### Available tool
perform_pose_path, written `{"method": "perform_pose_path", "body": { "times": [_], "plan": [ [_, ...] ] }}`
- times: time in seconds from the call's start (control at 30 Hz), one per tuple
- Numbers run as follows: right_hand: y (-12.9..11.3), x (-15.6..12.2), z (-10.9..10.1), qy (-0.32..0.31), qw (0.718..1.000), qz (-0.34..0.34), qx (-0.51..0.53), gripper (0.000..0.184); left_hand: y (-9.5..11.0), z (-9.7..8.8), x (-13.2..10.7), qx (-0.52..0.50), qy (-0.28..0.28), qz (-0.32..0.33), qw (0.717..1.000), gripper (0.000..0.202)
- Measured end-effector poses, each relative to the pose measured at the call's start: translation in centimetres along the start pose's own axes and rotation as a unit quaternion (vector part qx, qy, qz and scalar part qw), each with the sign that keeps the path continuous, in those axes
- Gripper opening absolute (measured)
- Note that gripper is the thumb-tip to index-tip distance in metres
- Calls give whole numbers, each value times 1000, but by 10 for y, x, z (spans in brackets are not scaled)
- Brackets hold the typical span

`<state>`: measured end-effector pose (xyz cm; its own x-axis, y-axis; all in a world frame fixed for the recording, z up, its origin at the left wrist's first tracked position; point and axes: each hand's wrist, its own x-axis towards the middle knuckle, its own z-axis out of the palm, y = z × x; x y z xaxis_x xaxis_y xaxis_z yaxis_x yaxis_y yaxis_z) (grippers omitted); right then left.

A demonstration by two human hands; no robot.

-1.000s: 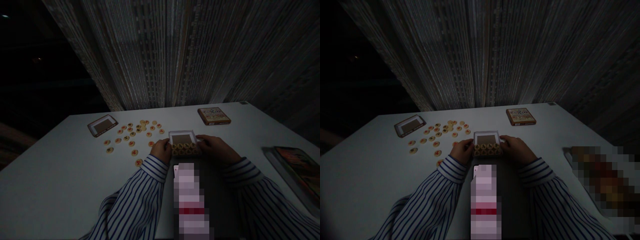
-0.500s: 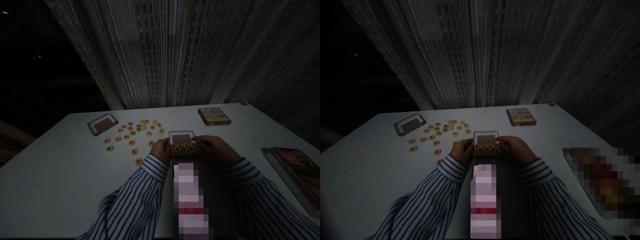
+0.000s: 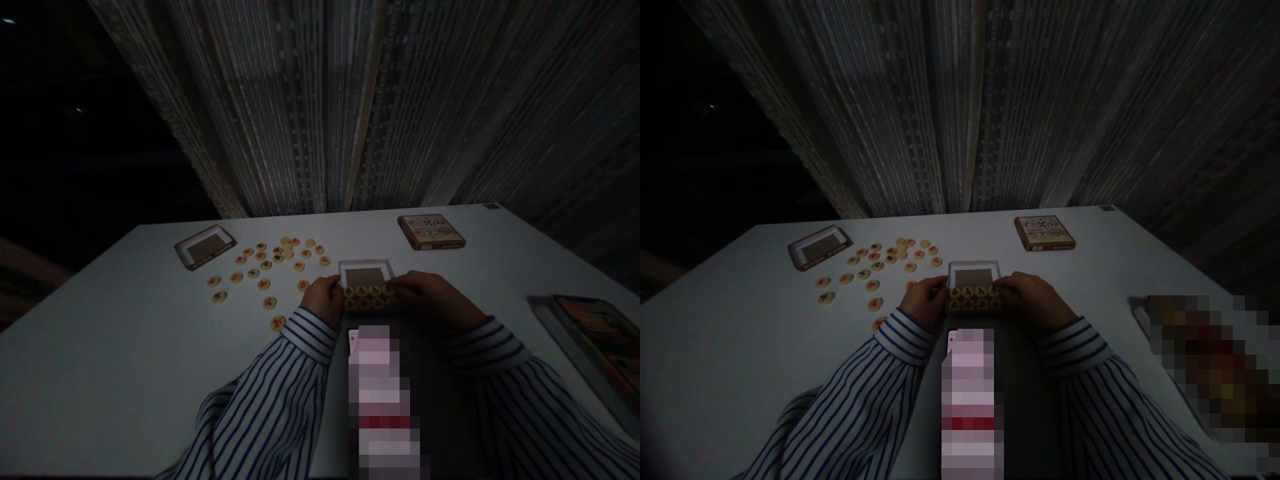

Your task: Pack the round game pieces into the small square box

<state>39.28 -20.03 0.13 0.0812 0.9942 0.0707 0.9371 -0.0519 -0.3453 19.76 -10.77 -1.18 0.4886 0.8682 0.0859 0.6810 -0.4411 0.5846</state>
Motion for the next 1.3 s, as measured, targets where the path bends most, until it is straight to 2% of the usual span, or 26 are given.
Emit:
{"method": "perform_pose_path", "body": {
  "times": [0.23,0.47,0.6,0.7,0.9,1.3],
  "plan": [
    [0,0,1,9,1000,-4,9,31,-2,3,1,-8,-9,1,1000,33],
    [-2,-1,0,8,1000,9,0,31,-6,5,1,-20,8,8,1000,33],
    [-4,-1,-2,22,998,49,21,35,-5,5,0,-16,12,4,1000,33],
    [-6,-2,-3,10,997,76,26,36,-5,6,0,-16,24,5,1000,33],
    [-8,-2,-3,6,996,80,35,39,-5,6,1,-11,6,-2,1000,33],
    [-5,-2,0,25,996,64,64,36,-4,4,-1,-15,33,11,999,32]
  ]
}}
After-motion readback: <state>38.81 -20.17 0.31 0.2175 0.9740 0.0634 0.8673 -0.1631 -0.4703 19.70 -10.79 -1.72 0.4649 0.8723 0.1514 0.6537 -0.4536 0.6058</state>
